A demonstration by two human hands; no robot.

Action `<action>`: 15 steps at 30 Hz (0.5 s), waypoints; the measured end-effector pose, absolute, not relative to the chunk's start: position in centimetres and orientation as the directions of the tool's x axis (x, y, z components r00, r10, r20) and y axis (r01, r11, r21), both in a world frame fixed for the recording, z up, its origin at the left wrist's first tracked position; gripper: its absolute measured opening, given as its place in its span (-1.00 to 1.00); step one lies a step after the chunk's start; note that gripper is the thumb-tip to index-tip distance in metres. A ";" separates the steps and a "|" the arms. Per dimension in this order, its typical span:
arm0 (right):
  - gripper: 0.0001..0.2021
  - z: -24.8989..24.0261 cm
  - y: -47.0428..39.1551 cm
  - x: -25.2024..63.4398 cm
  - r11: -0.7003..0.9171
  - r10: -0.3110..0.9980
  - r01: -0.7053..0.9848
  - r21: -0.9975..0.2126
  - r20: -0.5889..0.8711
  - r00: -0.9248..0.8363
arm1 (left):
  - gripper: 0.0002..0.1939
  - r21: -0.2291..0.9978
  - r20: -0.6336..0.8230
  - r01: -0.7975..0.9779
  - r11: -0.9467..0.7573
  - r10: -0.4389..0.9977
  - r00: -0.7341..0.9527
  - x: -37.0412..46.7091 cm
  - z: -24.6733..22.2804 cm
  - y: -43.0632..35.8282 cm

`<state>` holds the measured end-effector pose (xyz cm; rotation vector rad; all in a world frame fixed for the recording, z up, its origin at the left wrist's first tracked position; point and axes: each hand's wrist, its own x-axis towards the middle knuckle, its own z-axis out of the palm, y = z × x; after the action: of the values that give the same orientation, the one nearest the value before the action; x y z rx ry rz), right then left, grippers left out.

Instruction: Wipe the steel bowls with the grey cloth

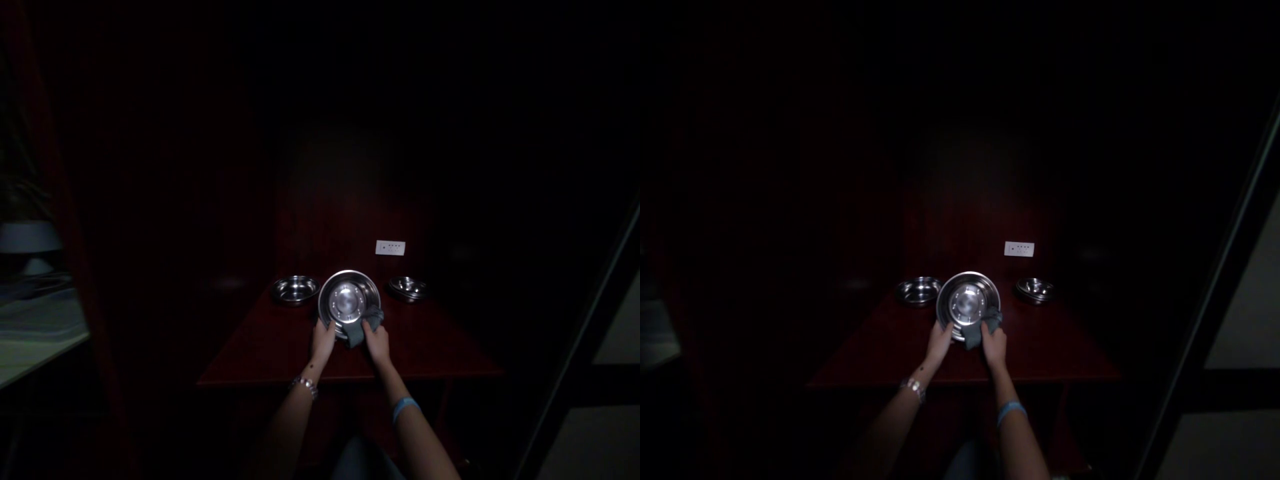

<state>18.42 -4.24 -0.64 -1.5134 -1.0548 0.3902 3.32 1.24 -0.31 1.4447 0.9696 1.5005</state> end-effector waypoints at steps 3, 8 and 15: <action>-0.63 -0.4 -4.5 18.6 0.121 0.789 0.331 -0.936 0.293 0.540 | -0.64 0.909 0.410 -0.080 -0.409 0.912 -0.012 3.2 -0.2 1.0; -0.61 -0.1 -4.7 18.6 0.160 0.806 0.231 -0.960 0.262 0.531 | -0.62 0.906 0.404 -0.147 -0.398 0.915 0.011 3.0 -0.2 0.8; -0.57 0.0 -4.7 17.9 0.275 0.827 0.156 -0.949 0.316 0.465 | -0.60 0.890 0.419 -0.191 -0.414 0.908 -0.014 3.1 -0.2 1.0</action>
<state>17.90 -4.71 -0.02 -1.2351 -1.0187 0.5758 3.07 0.99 -0.21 1.3761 0.8080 1.5794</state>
